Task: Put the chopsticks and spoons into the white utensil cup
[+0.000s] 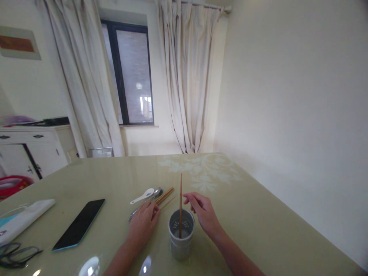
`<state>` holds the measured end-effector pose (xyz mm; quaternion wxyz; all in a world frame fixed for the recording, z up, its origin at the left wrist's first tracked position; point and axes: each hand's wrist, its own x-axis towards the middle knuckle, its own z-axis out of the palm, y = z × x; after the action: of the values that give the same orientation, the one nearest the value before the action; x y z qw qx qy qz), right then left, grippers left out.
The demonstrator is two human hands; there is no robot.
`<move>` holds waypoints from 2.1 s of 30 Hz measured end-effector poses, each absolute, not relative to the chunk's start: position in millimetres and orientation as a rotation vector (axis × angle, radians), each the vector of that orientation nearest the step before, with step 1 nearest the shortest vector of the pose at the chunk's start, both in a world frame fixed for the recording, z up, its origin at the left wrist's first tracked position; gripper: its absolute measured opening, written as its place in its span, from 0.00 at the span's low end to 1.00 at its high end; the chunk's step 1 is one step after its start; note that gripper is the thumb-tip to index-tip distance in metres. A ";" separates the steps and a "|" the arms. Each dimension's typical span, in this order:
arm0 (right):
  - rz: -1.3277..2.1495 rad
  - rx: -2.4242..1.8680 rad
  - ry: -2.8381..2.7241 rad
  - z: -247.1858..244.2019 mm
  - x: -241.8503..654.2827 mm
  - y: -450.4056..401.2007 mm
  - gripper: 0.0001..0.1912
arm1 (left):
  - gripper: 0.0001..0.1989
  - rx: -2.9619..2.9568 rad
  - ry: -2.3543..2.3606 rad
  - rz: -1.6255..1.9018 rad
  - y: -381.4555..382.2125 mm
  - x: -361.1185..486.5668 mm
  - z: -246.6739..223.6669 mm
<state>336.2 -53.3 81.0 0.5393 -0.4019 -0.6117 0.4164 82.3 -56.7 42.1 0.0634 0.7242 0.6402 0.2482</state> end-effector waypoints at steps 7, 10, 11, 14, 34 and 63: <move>1.167 -1.035 -1.438 50.8 324.3 -41.3 0.22 | 0.12 2.026 1.493 1.052 -64.9 112.2 45.4; 1.288 -0.932 -1.413 48.0 319.4 -40.6 0.22 | 0.11 2.002 1.375 1.066 -69.9 121.7 47.7; 1.291 -0.915 -1.397 49.5 318.9 -40.5 0.22 | 0.12 1.996 1.344 1.081 -70.5 123.0 48.3; 1.145 -0.914 -1.297 60.9 325.8 -39.0 0.24 | 0.15 2.018 1.333 1.138 -67.9 119.9 48.9; 0.955 -0.845 -1.376 92.0 346.5 -56.1 0.28 | 0.10 2.091 2.086 0.571 -55.5 79.5 46.5; 0.716 -0.678 -0.771 108.9 391.3 -33.8 0.25 | 0.11 2.196 2.105 0.698 -54.9 75.8 39.3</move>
<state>391.3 -33.8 108.9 0.8104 -0.3173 -0.3608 0.3353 75.8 -54.9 39.3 0.0104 0.7036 0.6744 0.2237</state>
